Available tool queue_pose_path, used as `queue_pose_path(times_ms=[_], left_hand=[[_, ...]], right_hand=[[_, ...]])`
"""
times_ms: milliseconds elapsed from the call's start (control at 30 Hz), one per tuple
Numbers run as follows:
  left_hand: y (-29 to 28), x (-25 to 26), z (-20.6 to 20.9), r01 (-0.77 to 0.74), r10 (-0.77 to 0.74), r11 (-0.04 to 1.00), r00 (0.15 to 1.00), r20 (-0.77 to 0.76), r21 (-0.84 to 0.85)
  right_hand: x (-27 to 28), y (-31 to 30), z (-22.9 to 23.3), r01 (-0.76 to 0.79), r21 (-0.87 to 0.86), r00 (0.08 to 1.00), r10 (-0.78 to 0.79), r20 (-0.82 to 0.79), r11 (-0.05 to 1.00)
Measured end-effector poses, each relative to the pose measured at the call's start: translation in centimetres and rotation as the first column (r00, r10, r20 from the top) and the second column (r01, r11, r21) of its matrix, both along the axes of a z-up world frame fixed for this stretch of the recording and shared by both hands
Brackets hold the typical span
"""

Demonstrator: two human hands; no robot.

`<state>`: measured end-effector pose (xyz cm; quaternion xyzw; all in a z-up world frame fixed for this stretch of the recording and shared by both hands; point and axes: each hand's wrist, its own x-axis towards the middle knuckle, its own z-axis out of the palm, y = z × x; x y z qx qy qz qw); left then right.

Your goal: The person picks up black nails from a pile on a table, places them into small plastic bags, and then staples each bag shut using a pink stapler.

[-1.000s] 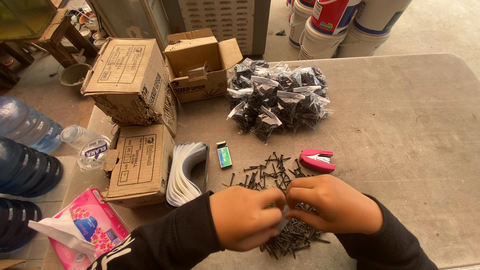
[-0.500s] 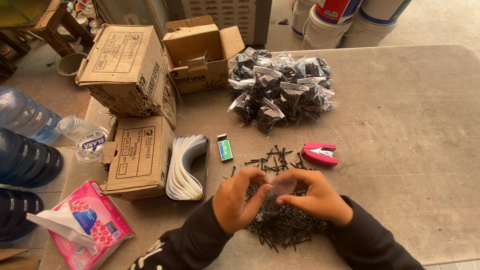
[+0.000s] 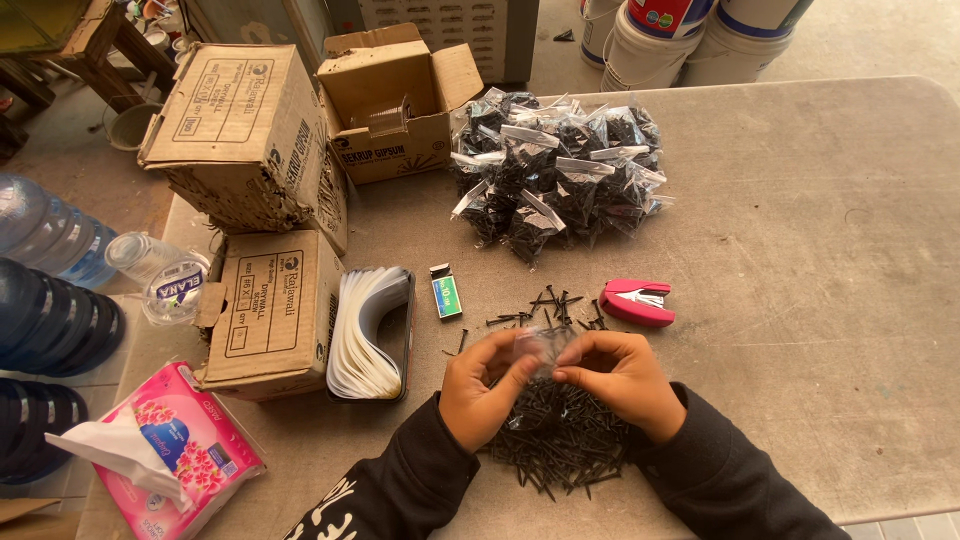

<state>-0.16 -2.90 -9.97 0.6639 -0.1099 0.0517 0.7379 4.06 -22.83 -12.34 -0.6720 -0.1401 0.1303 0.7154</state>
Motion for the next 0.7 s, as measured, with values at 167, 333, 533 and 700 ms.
queue_pose_path(times_ms=[167, 333, 533, 700], left_hand=[[-0.3, 0.1, -1.4, -0.044, 0.050, 0.997, 0.995, -0.088, 0.068], [-0.6, 0.2, -2.0, -0.105, 0.098, 0.990, 0.992, 0.079, 0.089], [-0.6, 0.6, -2.4, 0.020, -0.023, 0.991, 1.000, -0.018, -0.136], [0.5, 1.0, -3.8, 0.104, -0.099, 0.984, 0.994, 0.042, -0.143]], right_hand=[[0.1, -0.1, -0.3, -0.010, 0.053, 0.999, 0.013, -0.042, 0.999], [0.1, -0.2, -0.7, -0.017, 0.007, 0.998, 0.018, -0.058, 1.000], [-0.5, 0.3, -0.3, 0.012, 0.142, 1.000, -0.014, 0.013, 0.990], [-0.2, 0.0, -0.4, -0.045, 0.119, 0.996, 0.036, 0.077, 0.992]])
